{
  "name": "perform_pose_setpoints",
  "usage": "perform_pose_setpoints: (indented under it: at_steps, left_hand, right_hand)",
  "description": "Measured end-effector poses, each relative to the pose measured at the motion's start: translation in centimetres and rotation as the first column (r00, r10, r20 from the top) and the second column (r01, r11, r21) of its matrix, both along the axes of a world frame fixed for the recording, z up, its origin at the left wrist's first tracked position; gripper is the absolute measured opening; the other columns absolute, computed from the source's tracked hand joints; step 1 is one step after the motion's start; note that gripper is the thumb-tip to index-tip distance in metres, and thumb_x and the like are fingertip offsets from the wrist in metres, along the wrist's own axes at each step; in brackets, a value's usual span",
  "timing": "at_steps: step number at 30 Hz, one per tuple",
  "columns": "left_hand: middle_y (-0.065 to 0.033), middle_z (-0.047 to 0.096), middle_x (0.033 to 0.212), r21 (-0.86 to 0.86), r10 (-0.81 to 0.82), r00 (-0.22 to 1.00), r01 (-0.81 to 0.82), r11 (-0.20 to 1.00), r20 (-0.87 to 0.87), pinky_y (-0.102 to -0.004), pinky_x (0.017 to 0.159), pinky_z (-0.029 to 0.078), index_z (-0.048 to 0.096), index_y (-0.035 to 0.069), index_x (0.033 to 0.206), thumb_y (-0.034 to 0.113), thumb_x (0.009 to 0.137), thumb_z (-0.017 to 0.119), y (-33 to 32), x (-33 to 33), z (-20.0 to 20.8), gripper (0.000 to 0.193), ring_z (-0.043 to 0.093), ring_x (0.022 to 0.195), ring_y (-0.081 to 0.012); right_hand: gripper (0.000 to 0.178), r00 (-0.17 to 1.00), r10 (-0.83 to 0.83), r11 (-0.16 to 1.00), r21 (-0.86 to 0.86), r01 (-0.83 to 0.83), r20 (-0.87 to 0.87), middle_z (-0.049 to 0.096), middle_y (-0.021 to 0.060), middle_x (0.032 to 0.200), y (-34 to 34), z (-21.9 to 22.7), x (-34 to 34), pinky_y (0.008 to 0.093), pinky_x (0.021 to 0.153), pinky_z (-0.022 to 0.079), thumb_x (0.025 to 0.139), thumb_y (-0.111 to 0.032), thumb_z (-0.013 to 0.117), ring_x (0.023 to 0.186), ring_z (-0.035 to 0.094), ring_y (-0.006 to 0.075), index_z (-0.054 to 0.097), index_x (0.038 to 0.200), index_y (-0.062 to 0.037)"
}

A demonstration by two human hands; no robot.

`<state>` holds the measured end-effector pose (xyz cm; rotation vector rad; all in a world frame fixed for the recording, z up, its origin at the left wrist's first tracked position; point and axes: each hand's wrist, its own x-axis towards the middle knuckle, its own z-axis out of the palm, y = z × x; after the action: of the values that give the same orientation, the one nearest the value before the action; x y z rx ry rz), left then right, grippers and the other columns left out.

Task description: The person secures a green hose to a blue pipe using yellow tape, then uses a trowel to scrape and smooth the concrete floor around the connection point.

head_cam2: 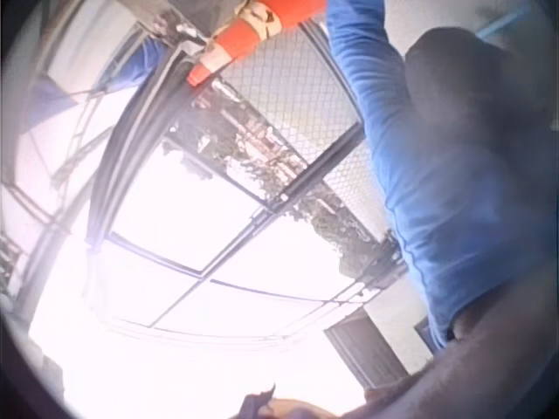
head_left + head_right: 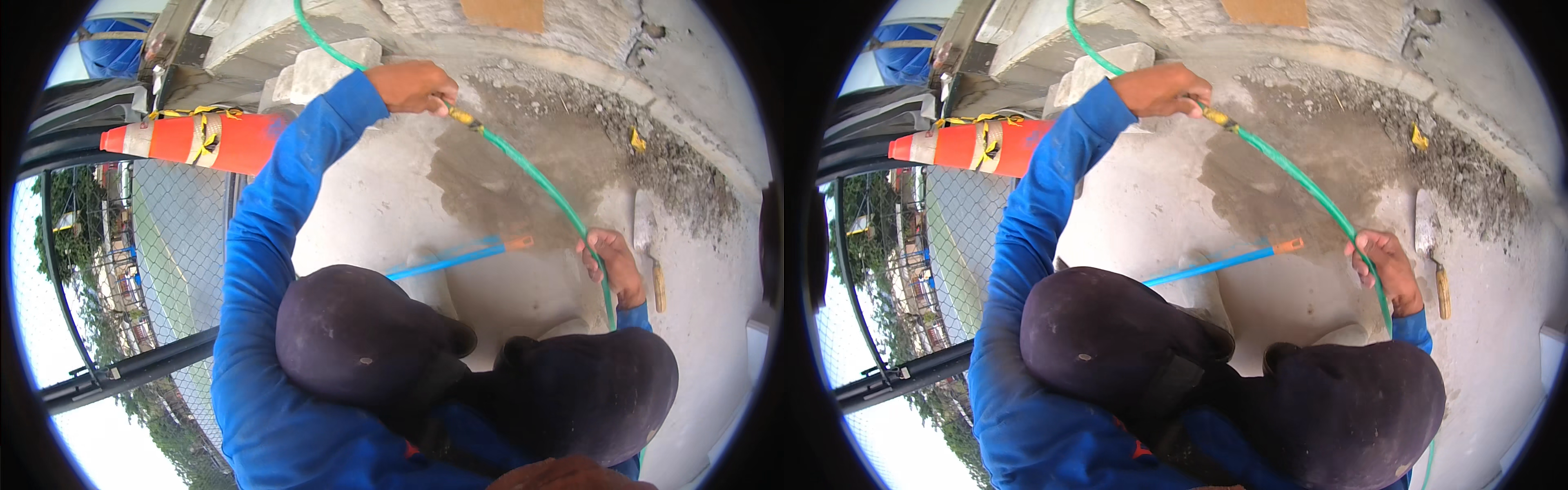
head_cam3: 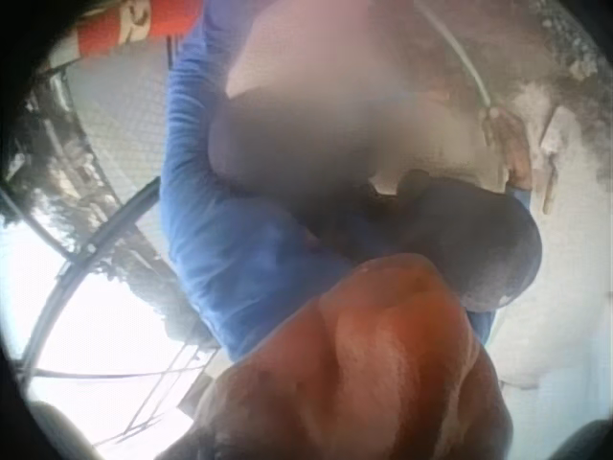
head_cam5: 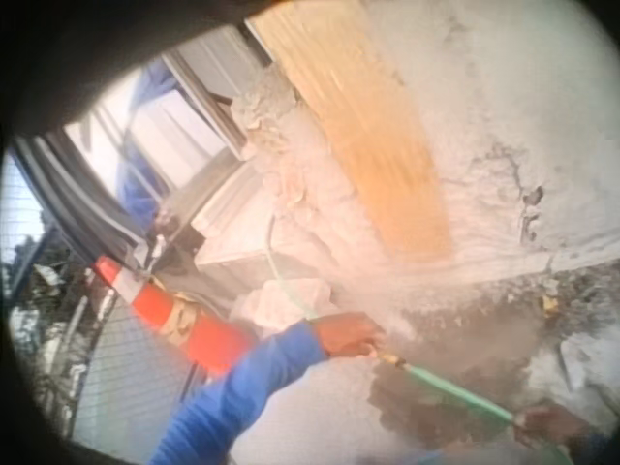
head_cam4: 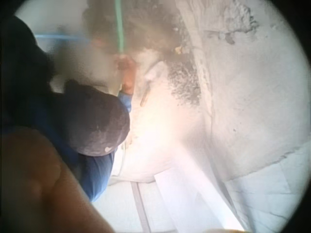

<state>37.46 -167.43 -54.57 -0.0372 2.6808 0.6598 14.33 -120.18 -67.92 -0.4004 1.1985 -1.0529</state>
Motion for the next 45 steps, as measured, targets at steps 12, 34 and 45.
perform_pose_setpoints:
  at_steps: [12, 34, 45]
  left_hand:
    - [-0.0128, 0.075, 0.11, -0.257, -0.026, 0.998, 0.013, 0.966, -0.049, -0.0661, 0.101, 0.048, 0.071, 0.007, 0.115, 0.031, 0.094, 0.083, 2.7, 4.2, -7.0, 0.033, 0.074, 0.11, -0.0382]
    - [-0.0179, 0.077, 0.087, 0.044, 0.672, 0.739, -0.67, 0.741, -0.047, -0.0523, 0.072, 0.061, 0.077, 0.004, 0.085, 0.036, 0.097, 0.069, 33.6, 19.1, 27.4, 0.035, 0.077, 0.078, -0.0391]
    - [-0.0234, 0.019, 0.185, -0.13, 0.651, 0.178, -0.909, 0.396, 0.738, -0.0774, 0.12, 0.039, 0.04, 0.026, 0.174, 0.064, 0.103, 0.06, 44.4, 31.1, 49.2, 0.083, 0.036, 0.156, -0.0643]
  right_hand:
    - [0.019, 0.429, 0.443, 0.769, 0.088, -0.633, -0.787, 0.076, 0.0179, 0.091, -3.1, -2.8, 3.2, 0.044, 0.08, 0.058, 0.102, -0.017, 0.069, 0.085, 0.074, 0.0338, 0.074, 0.107, 0.0011]
    - [0.041, -0.017, 0.535, 0.705, 0.458, -0.542, -0.845, 0.075, 0.0223, 0.079, 5.3, 39.7, 8.4, 0.0584, 0.074, 0.058, 0.103, -0.037, 0.067, 0.076, 0.073, 0.0462, 0.073, 0.079, -0.0039]
    - [0.057, 0.015, 0.777, 0.431, 0.516, -0.74, -0.629, 0.066, 0.0247, 0.15, 5.3, 61.2, 18.5, 0.0515, 0.112, 0.055, 0.104, -0.053, 0.065, 0.13, 0.068, 0.0439, 0.074, 0.143, -0.0124]
